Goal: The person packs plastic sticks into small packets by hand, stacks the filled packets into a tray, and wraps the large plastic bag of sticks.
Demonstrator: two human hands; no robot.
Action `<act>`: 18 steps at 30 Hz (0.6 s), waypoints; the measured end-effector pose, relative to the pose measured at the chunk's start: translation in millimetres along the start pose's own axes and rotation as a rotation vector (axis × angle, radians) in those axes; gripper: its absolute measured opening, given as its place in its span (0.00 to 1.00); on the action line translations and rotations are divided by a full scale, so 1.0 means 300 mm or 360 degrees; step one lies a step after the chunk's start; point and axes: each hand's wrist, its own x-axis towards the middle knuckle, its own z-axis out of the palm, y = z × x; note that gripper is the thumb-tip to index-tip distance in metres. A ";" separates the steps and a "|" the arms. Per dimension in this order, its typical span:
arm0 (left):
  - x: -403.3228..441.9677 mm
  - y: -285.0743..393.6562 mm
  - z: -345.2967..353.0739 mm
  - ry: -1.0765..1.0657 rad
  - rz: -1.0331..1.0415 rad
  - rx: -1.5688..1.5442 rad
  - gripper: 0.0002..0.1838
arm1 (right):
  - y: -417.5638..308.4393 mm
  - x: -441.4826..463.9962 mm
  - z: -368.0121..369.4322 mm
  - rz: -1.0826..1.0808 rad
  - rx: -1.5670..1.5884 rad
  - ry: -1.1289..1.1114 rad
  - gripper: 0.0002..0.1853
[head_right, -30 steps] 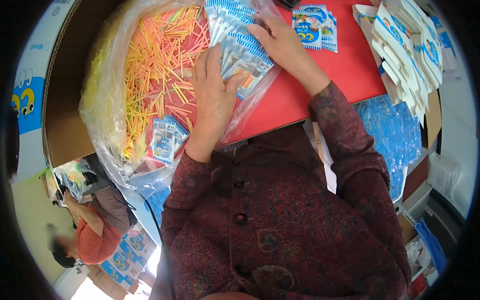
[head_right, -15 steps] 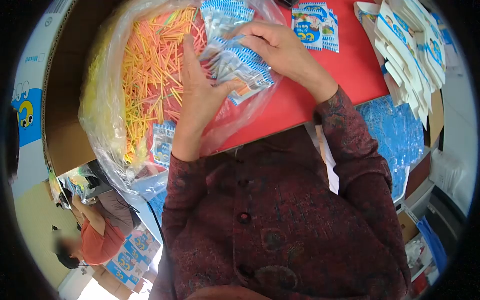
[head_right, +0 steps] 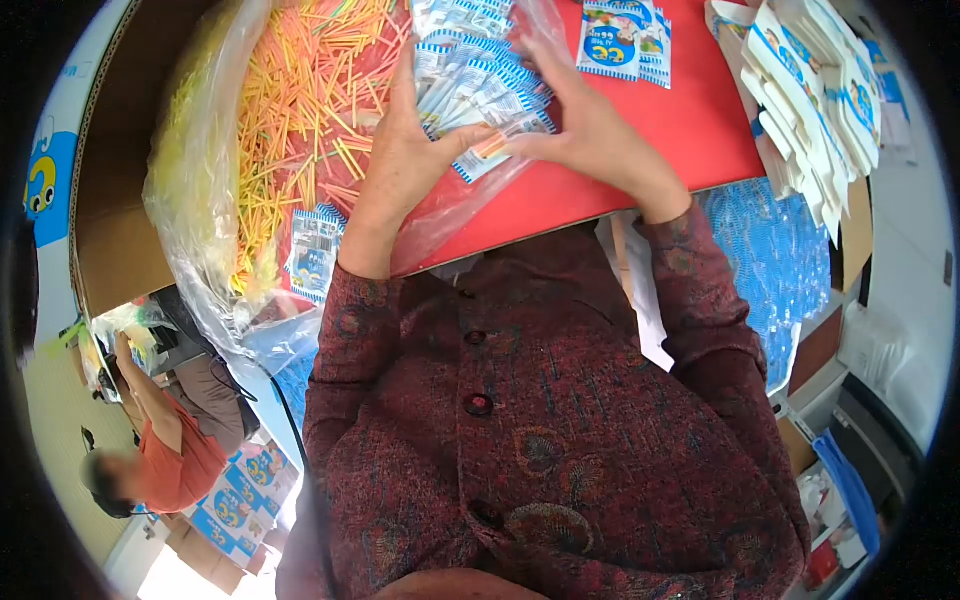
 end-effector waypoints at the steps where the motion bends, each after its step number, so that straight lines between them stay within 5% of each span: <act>1: 0.002 0.003 0.004 -0.0012 0.0009 -0.0005 0.56 | -0.013 -0.008 0.011 0.0026 -0.0449 0.0027 0.52; 5: 0.002 0.011 -0.010 0.0017 -0.0073 -0.0240 0.58 | -0.046 0.009 0.030 0.0356 -0.0245 0.0150 0.53; 10: -0.016 -0.002 -0.010 0.0015 -0.0062 -0.0283 0.60 | -0.036 0.006 0.044 0.0365 -0.0202 0.0165 0.53; 13: -0.022 0.017 -0.021 -0.0001 -0.0035 -0.0345 0.61 | -0.060 0.013 0.053 0.0026 -0.0024 0.0218 0.51; 16: -0.038 0.040 -0.012 0.0132 -0.0007 -0.1002 0.56 | -0.109 0.028 0.009 -0.0129 -0.0028 0.0130 0.49; 18: -0.041 0.030 -0.018 0.0065 -0.0056 -0.0838 0.54 | -0.120 0.037 0.006 -0.0221 -0.0033 0.0080 0.48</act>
